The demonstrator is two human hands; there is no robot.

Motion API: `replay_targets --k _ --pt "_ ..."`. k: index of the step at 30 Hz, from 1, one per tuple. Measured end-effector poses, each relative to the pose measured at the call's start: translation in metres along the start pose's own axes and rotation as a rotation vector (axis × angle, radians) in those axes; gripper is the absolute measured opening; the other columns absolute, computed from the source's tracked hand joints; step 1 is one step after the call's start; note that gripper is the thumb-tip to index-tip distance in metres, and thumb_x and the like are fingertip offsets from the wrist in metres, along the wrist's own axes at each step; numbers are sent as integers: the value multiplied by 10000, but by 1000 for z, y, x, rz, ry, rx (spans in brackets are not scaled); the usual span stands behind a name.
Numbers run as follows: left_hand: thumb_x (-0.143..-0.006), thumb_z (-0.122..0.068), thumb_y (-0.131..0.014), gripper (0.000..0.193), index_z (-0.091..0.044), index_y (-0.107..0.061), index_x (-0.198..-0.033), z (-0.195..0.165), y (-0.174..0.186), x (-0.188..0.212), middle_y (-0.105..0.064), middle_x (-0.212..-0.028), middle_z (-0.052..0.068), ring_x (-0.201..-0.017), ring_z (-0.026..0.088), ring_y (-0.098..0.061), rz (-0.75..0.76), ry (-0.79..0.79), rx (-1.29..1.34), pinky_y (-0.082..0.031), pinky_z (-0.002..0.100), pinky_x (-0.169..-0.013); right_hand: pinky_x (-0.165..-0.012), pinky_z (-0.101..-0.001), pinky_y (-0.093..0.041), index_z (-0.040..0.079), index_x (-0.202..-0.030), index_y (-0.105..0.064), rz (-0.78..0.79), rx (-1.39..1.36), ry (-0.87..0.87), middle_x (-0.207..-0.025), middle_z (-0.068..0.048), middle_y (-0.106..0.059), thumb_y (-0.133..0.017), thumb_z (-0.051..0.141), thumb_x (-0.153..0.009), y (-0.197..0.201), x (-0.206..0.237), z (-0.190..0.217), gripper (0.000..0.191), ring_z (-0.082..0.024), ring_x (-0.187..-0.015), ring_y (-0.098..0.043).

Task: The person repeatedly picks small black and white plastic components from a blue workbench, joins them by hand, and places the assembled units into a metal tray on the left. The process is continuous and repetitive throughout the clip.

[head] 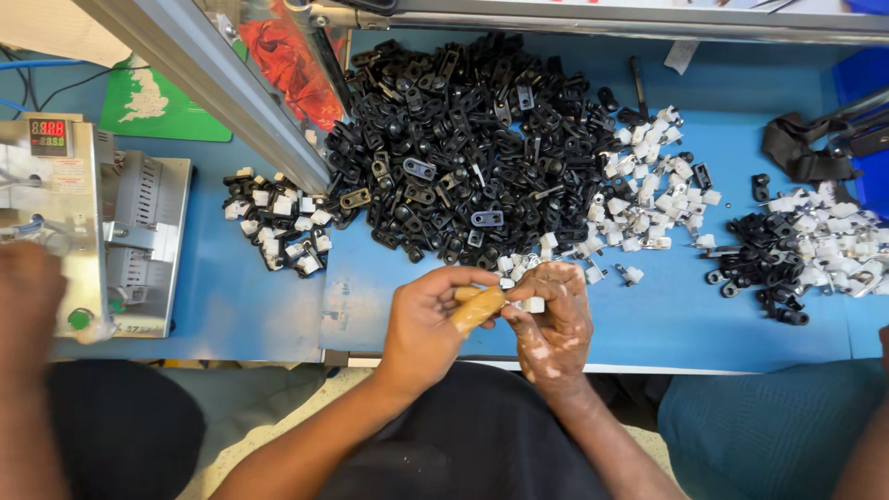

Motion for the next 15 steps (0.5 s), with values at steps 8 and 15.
replay_targets --k 8,15 --pt "-724 6 -605 269 40 -513 -975 -11 5 -2 -551 -873 82 -792 124 -510 -64 -158 -130 -425 239 -718 -676 -236 -450 -11 -839 -536 186 172 -93 -1007 -142 -549 -618 -20 -659 -9 0 5 198 -151 -831 -549" --pt "-736 10 -482 327 -13 -448 -1060 -12 4 11 -564 -904 58 -849 91 -531 15 -60 21 -412 199 -767 -778 -267 -454 -22 -908 -489 171 -131 -28 -1128 -211 -465 -627 51 -705 -7 7 7 257 -216 -1007 -495"
Point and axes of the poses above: each hand's wrist, its own x-axis away from the middle knuckle, its own y-axis out of the back of the hand, z = x × y, the point moved 7 cm from there along -x, towards the middle knuckle
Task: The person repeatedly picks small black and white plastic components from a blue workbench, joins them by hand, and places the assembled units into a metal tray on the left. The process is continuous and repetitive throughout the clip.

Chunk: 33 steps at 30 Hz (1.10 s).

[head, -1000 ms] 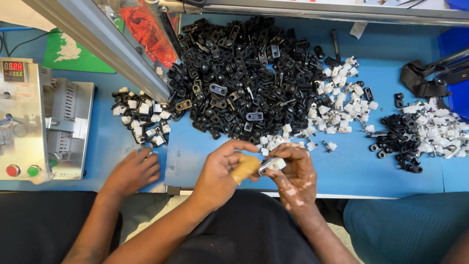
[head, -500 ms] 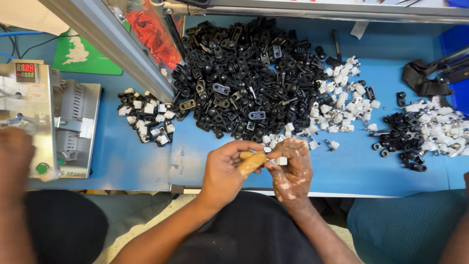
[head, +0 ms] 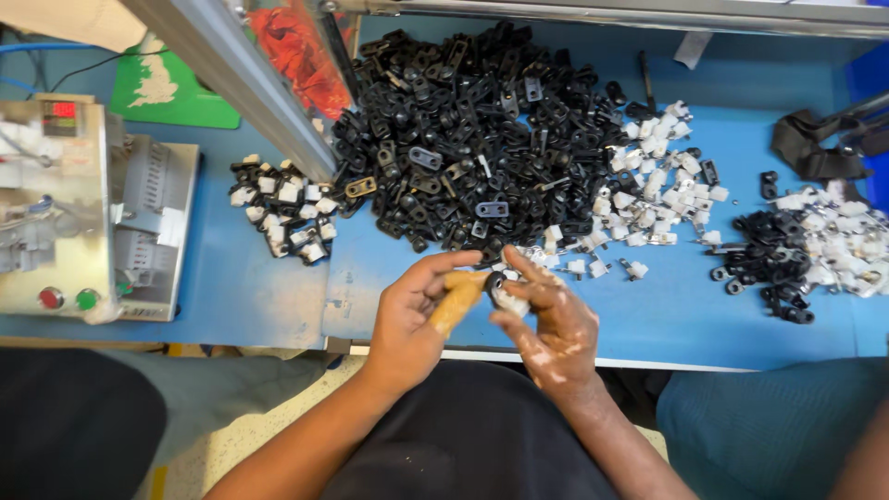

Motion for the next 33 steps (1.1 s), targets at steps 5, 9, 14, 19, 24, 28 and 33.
replay_targets --k 5,9,14,19,24,28,33 --pt "-747 37 -537 287 16 -457 -1022 10 -1 -4 -564 -807 75 -753 99 -536 -16 -25 -96 -437 218 -682 -749 -283 -456 9 -823 -480 47 160 87 -999 -147 -545 -694 169 -620 -2 1 6 335 -188 -892 -553" --pt "-755 -34 -489 242 -6 -468 -994 26 -1 -2 -595 -782 63 -746 93 -558 26 202 171 -438 200 -697 -711 -291 -449 21 -796 -457 -51 257 197 -939 -118 -517 -718 233 -574 1 4 15 402 -199 -856 -513" --pt "-770 35 -474 210 8 -491 -977 9 -7 5 -572 -766 69 -733 94 -518 102 24 -144 -413 204 -657 -722 -301 -413 41 -775 -468 -70 319 192 -897 -94 -467 -736 239 -531 -1 9 15 413 -191 -847 -463" --pt "-824 -70 -448 153 -22 -474 -967 23 5 8 -587 -764 71 -721 98 -539 31 123 50 -433 210 -669 -775 -296 -418 46 -802 -458 -77 60 86 -957 -95 -424 -731 215 -605 -5 11 6 377 -179 -908 -464" --pt "-786 -34 -472 143 -16 -497 -926 67 31 7 -570 -782 84 -693 131 -544 -52 324 215 -456 254 -585 -670 -278 -454 29 -872 -471 154 231 -98 -1006 -110 -502 -690 246 -583 -15 5 -23 423 -177 -801 -521" --pt "-607 113 -513 288 -12 -525 -865 44 128 2 -560 -810 82 -704 136 -549 -514 55 -271 -470 238 -596 -690 -302 -469 45 -1010 -461 199 519 -319 -986 -91 -510 -633 260 -636 -3 11 -55 464 -200 -848 -530" --pt "-754 -32 -596 165 -49 -548 -910 -14 201 14 -482 -984 101 -888 173 -488 -858 -260 -717 -441 249 -695 -737 -331 -460 83 -946 -519 187 811 -526 -955 -68 -541 -593 242 -657 27 33 -73 337 -215 -830 -545"
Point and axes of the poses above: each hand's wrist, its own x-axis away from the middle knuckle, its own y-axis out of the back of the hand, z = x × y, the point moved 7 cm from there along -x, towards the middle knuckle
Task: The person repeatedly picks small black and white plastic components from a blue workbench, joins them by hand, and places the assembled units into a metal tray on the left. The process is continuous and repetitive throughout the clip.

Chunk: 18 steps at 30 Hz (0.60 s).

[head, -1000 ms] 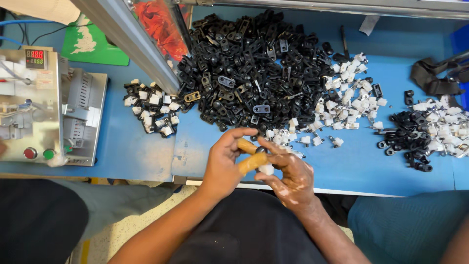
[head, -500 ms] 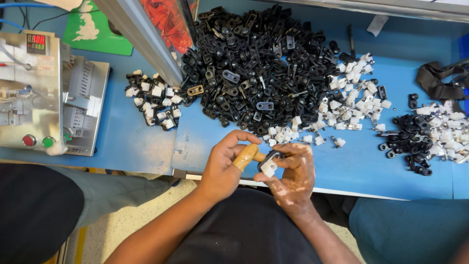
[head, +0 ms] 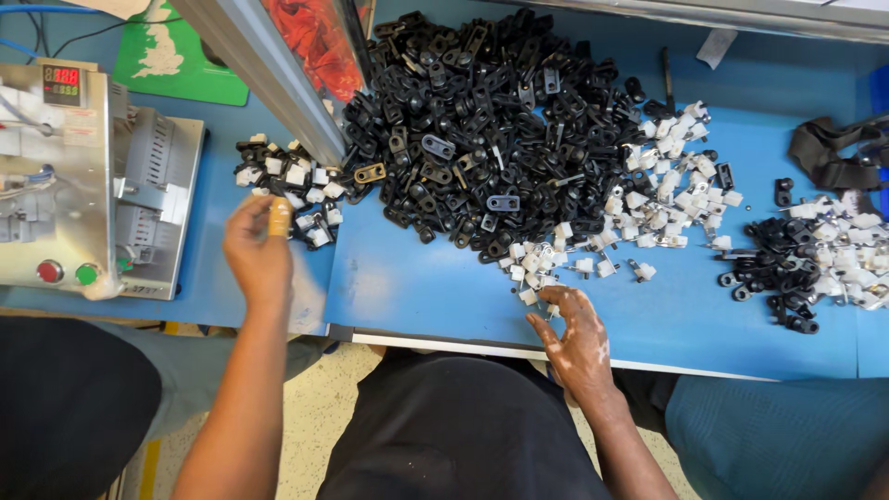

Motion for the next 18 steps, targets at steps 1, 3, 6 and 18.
replay_targets --k 1,3,6,18 --pt "-756 -62 -617 167 -52 -553 -910 -6 3 -1 -446 -1022 110 -931 188 -467 -38 -69 -159 -438 267 -712 -733 -336 -449 83 -953 -513 20 20 -11 -971 -79 -525 -596 234 -657 -3 -1 -4 343 -226 -844 -532" --pt "-765 -64 -608 202 -65 -585 -966 -22 -20 14 -470 -1079 83 -1063 224 -411 19 -235 -443 -344 356 -907 -725 -344 -428 83 -969 -501 63 55 -28 -1003 -102 -494 -602 219 -656 -11 -6 -7 356 -247 -872 -507" --pt "-637 -175 -670 282 -86 -583 -890 -41 -91 46 -411 -1115 139 -1068 288 -348 403 -422 -283 -280 377 -903 -699 -347 -416 59 -953 -485 110 319 50 -984 -152 -463 -620 217 -660 -30 -17 -1 360 -275 -833 -494" --pt "-603 -233 -693 315 -96 -526 -834 -53 -118 63 -553 -920 89 -886 247 -506 612 -381 -291 -401 354 -761 -702 -308 -458 150 -1020 -509 113 147 -53 -960 -82 -500 -391 -70 -720 -28 -13 -15 391 -214 -797 -541"
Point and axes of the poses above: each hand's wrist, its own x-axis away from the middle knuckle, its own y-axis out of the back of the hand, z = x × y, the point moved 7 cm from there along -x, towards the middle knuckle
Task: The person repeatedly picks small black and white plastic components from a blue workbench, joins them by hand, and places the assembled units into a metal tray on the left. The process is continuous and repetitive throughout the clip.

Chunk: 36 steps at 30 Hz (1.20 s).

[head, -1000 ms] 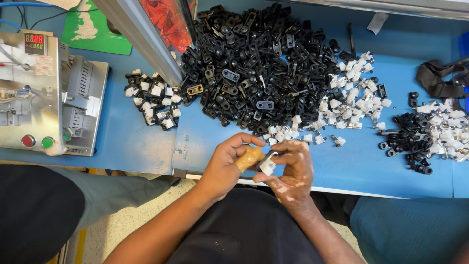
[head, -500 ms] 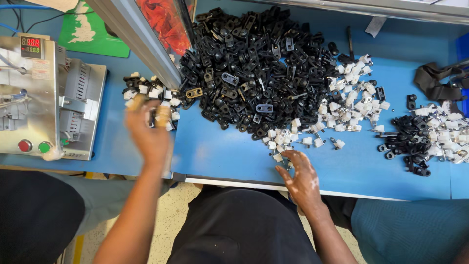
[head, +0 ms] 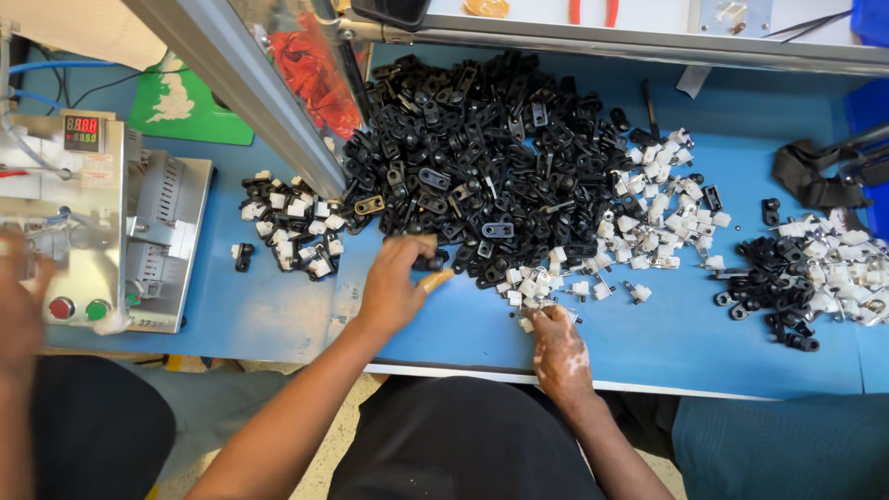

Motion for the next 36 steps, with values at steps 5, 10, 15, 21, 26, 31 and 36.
replay_targets --k 5,10,15,21,26,31,36 --pt "-663 -141 -626 364 -97 -540 -1014 30 -40 37 -561 -660 61 -578 177 -513 273 557 411 -422 279 -512 -705 -329 -444 80 -1001 -488 -4 75 233 -981 -127 -468 -448 -24 -670 -8 3 8 350 -278 -829 -516" --pt "-789 -179 -471 250 -41 -538 -987 36 -76 62 -537 -819 31 -680 129 -545 304 929 1074 -475 237 -612 -728 -321 -444 82 -990 -488 42 18 251 -923 -108 -497 -495 22 -691 -11 3 7 304 -240 -846 -516" --pt "-729 7 -407 310 -41 -525 -1011 20 -73 62 -557 -902 92 -734 145 -566 370 890 1214 -491 263 -628 -683 -321 -485 158 -1067 -467 175 -754 -210 -852 -79 -515 -512 100 -709 -5 3 -7 365 -198 -755 -526" --pt "-805 -133 -417 260 -33 -504 -1029 -15 -70 59 -581 -867 88 -720 155 -570 474 949 1372 -475 250 -601 -749 -235 -404 161 -1083 -459 151 -934 -162 -894 -67 -580 -494 108 -761 22 11 15 328 -114 -856 -543" --pt "-799 -131 -459 221 -18 -529 -976 -36 -67 57 -580 -815 88 -704 144 -578 508 885 1477 -491 234 -593 -688 -269 -474 29 -989 -505 -77 -1007 153 -884 -79 -557 -517 31 -741 49 15 40 248 -155 -771 -557" --pt "-806 -182 -462 230 28 -536 -863 -42 -63 60 -597 -710 128 -565 132 -582 506 917 1570 -478 199 -486 -682 -255 -492 26 -909 -530 -213 -720 343 -880 -82 -583 -537 11 -727 69 23 56 182 -143 -797 -585" --pt "-807 -181 -490 209 20 -539 -835 -42 -58 61 -590 -665 122 -504 112 -552 496 888 1456 -448 183 -423 -755 -288 -457 29 -873 -528 -348 -554 668 -898 -96 -574 -547 -47 -688 87 39 79 201 -205 -871 -570"
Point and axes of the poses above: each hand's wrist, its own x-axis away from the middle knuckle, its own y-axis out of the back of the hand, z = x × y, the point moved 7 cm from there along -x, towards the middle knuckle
